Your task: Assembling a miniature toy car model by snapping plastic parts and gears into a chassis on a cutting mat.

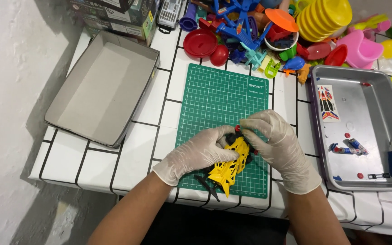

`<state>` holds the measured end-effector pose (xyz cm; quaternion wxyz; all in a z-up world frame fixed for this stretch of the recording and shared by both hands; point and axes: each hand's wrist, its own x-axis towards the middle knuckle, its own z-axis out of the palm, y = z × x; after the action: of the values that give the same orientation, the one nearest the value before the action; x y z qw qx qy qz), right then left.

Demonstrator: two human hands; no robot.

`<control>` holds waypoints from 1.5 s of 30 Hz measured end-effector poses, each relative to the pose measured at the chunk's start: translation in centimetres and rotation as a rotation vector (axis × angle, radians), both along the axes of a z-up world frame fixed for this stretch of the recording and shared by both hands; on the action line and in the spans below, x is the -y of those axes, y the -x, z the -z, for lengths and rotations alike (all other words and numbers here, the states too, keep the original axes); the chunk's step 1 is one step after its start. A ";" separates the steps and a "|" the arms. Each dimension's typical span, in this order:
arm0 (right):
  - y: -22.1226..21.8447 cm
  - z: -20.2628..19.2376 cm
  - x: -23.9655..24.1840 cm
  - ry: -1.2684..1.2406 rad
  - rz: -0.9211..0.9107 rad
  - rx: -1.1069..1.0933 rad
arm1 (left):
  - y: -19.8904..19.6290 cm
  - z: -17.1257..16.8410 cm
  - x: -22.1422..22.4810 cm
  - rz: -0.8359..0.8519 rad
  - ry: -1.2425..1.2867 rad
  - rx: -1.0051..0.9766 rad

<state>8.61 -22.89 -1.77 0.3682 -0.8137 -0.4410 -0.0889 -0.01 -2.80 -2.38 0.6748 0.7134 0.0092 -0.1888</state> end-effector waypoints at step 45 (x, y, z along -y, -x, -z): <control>0.2 0.8 0.1 -0.022 -0.021 0.066 | 0.2 -0.2 0.2 -0.004 0.004 -0.001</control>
<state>8.46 -23.00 -2.57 0.3632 -0.8016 -0.4604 -0.1164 -0.16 -3.04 -2.20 0.6765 0.7120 0.0106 -0.1881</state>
